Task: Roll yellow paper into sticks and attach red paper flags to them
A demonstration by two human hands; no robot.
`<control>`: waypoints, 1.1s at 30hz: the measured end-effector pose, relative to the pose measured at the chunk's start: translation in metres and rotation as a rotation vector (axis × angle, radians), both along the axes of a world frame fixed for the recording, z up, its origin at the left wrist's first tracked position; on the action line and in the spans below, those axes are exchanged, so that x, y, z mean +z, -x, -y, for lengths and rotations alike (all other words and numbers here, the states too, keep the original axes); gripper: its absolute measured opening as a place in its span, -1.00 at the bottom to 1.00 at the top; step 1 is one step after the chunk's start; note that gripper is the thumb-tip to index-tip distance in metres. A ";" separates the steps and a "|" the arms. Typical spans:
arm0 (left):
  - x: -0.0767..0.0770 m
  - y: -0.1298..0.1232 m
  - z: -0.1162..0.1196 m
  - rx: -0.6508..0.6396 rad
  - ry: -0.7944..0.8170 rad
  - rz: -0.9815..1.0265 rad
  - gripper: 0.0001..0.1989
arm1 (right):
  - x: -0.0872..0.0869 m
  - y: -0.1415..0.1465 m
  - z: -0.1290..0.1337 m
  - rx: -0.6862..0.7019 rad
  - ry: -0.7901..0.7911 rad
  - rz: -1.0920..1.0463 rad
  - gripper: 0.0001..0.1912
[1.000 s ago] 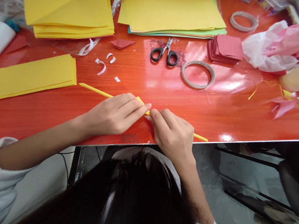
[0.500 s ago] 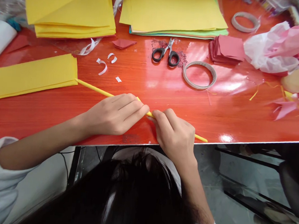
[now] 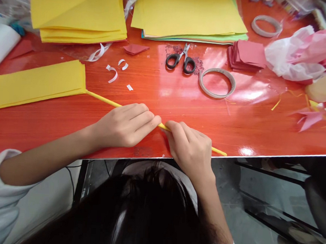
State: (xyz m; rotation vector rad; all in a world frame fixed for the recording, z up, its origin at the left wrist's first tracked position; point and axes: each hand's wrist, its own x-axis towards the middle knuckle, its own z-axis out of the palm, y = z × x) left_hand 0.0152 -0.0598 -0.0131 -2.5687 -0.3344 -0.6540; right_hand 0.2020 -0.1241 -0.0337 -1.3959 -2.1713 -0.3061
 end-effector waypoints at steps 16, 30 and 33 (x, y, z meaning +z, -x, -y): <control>-0.001 0.000 -0.002 0.026 0.022 -0.003 -0.81 | 0.001 0.001 0.000 -0.012 -0.005 0.031 -0.88; 0.000 0.001 -0.003 0.012 -0.025 -0.012 -0.80 | 0.005 0.001 0.000 0.004 0.063 0.072 -0.72; 0.000 0.002 -0.003 0.014 -0.036 -0.008 -0.79 | 0.004 0.002 0.000 -0.006 0.069 0.060 -0.61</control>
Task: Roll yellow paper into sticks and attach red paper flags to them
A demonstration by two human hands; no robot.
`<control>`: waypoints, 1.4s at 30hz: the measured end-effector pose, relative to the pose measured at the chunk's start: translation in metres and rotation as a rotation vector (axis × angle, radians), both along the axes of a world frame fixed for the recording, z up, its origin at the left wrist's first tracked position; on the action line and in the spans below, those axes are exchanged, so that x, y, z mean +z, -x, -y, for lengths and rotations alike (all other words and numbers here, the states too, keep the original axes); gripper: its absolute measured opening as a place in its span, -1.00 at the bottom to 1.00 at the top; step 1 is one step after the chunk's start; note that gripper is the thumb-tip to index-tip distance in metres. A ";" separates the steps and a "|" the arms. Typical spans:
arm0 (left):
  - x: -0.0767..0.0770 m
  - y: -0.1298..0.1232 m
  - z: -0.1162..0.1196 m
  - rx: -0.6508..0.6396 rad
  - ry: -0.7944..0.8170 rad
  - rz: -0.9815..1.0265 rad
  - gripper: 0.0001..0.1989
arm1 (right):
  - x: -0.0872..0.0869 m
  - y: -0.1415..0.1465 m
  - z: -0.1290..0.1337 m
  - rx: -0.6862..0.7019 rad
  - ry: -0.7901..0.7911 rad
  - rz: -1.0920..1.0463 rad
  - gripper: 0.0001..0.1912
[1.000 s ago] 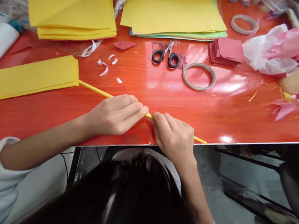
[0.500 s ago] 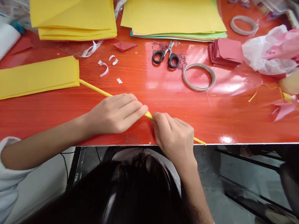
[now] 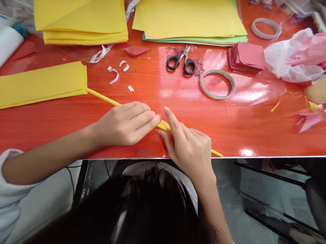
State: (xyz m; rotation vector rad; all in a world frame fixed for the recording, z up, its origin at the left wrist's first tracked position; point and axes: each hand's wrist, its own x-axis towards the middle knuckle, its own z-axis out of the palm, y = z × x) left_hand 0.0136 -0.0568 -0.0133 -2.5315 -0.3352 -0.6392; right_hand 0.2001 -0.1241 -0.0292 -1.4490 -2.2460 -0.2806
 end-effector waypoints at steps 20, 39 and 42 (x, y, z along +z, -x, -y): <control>-0.001 0.002 0.000 -0.032 0.065 0.017 -0.76 | 0.006 0.000 -0.001 -0.061 0.294 -0.392 -0.62; 0.019 0.006 -0.017 0.430 1.018 0.069 -0.64 | 0.002 0.001 -0.001 -0.198 0.159 -0.239 -0.75; 0.023 0.006 -0.019 0.428 1.193 0.067 -0.72 | 0.000 0.000 0.000 -0.192 0.103 -0.183 -0.76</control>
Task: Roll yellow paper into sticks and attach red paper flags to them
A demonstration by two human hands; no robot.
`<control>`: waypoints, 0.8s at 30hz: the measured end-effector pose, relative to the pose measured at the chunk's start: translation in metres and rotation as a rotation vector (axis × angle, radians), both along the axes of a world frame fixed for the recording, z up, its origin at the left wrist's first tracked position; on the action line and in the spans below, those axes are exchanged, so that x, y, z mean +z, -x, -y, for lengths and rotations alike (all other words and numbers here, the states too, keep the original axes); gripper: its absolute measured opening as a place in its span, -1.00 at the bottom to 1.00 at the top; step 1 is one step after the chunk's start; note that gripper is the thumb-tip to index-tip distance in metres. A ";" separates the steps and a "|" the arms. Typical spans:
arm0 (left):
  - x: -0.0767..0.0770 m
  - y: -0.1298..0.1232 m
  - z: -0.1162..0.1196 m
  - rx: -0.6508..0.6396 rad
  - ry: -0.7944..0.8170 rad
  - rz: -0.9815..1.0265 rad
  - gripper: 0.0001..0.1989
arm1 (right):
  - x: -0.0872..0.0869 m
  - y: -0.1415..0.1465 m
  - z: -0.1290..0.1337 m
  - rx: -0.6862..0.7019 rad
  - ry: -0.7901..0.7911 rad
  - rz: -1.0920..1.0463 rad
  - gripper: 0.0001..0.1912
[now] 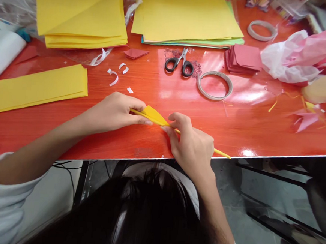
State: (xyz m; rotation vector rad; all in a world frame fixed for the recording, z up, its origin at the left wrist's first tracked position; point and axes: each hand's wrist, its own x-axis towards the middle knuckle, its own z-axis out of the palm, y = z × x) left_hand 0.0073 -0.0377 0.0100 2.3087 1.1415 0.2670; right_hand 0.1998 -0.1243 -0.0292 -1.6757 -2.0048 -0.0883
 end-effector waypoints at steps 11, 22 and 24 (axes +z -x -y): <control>-0.009 -0.002 0.001 0.072 0.060 0.091 -0.86 | 0.002 0.000 -0.004 0.033 0.065 0.000 -0.78; -0.012 0.002 0.000 -0.054 0.024 0.219 -0.79 | 0.003 -0.002 -0.003 0.053 0.089 -0.017 -0.77; -0.010 0.003 -0.002 -0.104 0.061 0.242 -0.78 | 0.003 -0.002 -0.003 0.053 0.093 -0.019 -0.75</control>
